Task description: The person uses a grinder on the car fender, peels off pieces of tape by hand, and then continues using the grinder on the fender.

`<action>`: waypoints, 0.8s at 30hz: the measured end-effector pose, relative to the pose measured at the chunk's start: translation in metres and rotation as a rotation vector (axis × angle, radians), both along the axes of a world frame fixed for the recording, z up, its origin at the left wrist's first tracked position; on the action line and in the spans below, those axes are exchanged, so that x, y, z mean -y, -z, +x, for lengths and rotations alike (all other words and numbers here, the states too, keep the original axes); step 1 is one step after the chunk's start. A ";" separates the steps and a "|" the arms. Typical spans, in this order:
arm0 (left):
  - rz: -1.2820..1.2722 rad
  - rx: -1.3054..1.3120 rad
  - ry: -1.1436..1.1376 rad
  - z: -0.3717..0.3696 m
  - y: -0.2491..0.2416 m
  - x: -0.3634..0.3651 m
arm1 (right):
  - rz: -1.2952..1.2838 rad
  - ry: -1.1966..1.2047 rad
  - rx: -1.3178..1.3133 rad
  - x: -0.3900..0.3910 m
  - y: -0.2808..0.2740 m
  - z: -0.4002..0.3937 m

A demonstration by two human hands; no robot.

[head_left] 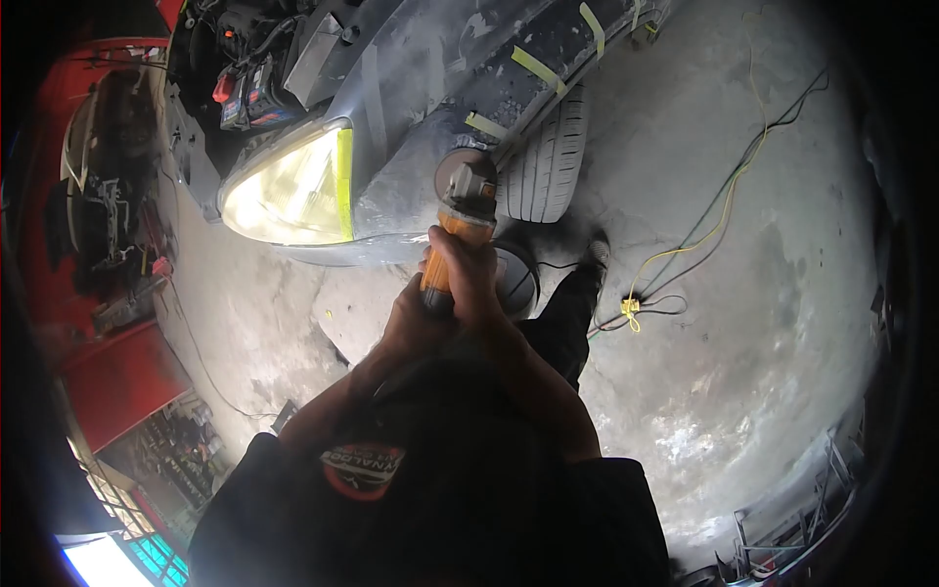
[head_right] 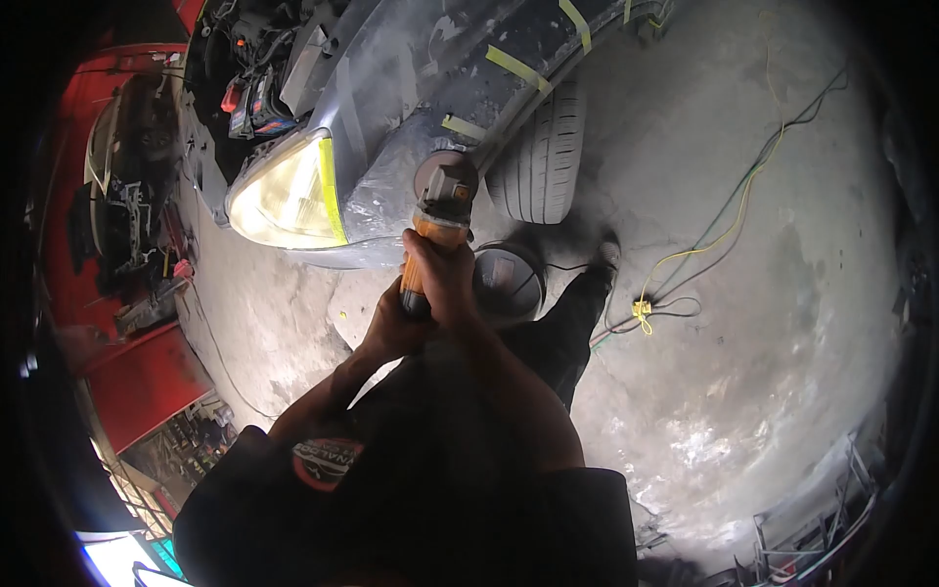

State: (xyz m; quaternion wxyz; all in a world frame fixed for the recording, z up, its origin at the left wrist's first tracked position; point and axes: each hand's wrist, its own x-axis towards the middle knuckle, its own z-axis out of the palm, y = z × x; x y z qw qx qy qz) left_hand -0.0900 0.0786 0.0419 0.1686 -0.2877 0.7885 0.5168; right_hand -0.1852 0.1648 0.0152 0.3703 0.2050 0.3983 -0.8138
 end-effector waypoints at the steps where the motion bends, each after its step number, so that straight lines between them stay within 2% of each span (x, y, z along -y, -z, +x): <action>1: 0.057 0.115 -0.014 -0.006 -0.005 0.001 | 0.011 0.001 -0.009 -0.001 0.000 -0.005; 3: 0.065 0.133 -0.042 -0.006 -0.004 -0.001 | -0.042 0.003 -0.036 -0.002 0.003 -0.007; 5: 0.010 0.070 -0.025 -0.007 0.001 -0.002 | -0.054 -0.058 -0.013 -0.004 0.005 -0.006; 7: -0.106 -0.060 0.011 0.004 0.004 -0.008 | -0.064 -0.004 0.018 -0.004 0.005 -0.001; 8: -0.147 0.008 0.023 0.007 0.006 -0.007 | -0.067 0.020 0.038 -0.004 0.006 0.003; 11: -0.060 0.024 0.025 -0.007 0.003 -0.006 | -0.053 0.049 0.007 -0.006 0.004 -0.009; 14: 0.000 0.075 -0.066 -0.018 -0.012 -0.017 | -0.062 0.007 -0.001 -0.008 0.006 -0.008; 17: -0.093 0.025 -0.030 0.006 0.014 -0.010 | -0.034 -0.013 0.017 -0.009 0.005 -0.003; 20: -0.050 -0.028 0.004 -0.012 0.000 -0.010 | -0.041 0.023 -0.026 -0.008 0.005 -0.011; 23: 0.002 0.047 -0.035 -0.010 0.007 -0.007 | -0.014 -0.009 -0.061 -0.006 0.007 -0.010; 24: -0.020 -0.041 -0.015 -0.006 0.013 -0.007 | 0.008 -0.029 -0.066 -0.006 0.008 -0.008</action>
